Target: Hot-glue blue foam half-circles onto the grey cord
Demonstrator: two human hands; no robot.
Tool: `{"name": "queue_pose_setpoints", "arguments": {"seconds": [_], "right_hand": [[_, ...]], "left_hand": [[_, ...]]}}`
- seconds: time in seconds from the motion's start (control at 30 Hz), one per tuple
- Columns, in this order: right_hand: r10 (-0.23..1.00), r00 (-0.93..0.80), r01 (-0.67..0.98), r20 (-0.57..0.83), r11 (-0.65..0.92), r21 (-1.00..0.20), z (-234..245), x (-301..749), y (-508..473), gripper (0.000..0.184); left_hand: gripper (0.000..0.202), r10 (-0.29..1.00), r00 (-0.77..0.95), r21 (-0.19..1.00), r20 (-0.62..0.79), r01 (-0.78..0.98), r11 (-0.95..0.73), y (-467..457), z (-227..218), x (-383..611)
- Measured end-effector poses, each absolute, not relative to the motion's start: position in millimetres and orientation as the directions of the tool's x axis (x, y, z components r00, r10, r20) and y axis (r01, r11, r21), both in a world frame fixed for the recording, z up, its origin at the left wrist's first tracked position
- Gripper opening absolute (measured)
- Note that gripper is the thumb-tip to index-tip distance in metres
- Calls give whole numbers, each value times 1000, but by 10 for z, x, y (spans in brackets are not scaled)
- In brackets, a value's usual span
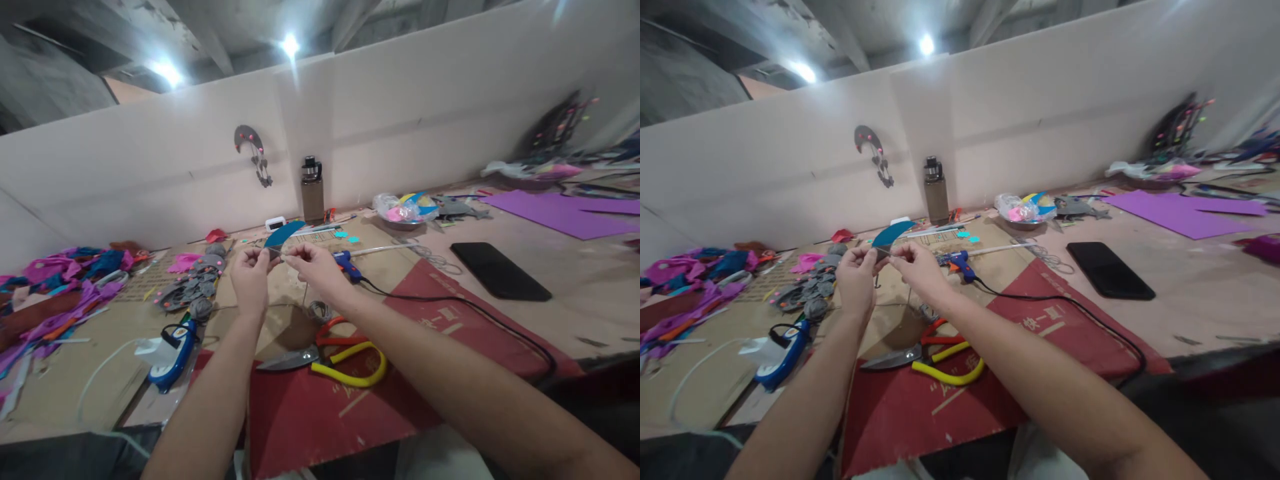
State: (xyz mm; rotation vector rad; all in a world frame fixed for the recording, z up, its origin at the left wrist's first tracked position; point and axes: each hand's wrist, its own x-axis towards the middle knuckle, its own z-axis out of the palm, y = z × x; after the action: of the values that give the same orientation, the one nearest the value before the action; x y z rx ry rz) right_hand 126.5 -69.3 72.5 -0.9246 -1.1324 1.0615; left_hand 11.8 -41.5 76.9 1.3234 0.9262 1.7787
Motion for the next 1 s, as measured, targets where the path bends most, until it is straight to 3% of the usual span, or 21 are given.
{"name": "queue_pose_setpoints", "arguments": {"seconds": [0.1, 0.3, 0.7, 1.0], "right_hand": [[929, 155, -24, 336, 344, -939, 719, 1337, -673, 16], [867, 276, 94, 415, 406, -909, 735, 1367, -673, 14], [847, 335, 58, 413, 419, -906, 686, 1410, -594, 18], [889, 295, -79, 351, 389, -918, 689, 1424, -592, 16]], "left_hand": [[21, 921, -193, 880, 338, -283, -382, -410, 777, 142], [21, 969, -106, 897, 223, -367, -246, -458, 807, 169], [19, 981, -22, 900, 193, -394, -186, -477, 789, 192], [16, 985, 50, 883, 165, -452, -125, -453, 768, 174]]}}
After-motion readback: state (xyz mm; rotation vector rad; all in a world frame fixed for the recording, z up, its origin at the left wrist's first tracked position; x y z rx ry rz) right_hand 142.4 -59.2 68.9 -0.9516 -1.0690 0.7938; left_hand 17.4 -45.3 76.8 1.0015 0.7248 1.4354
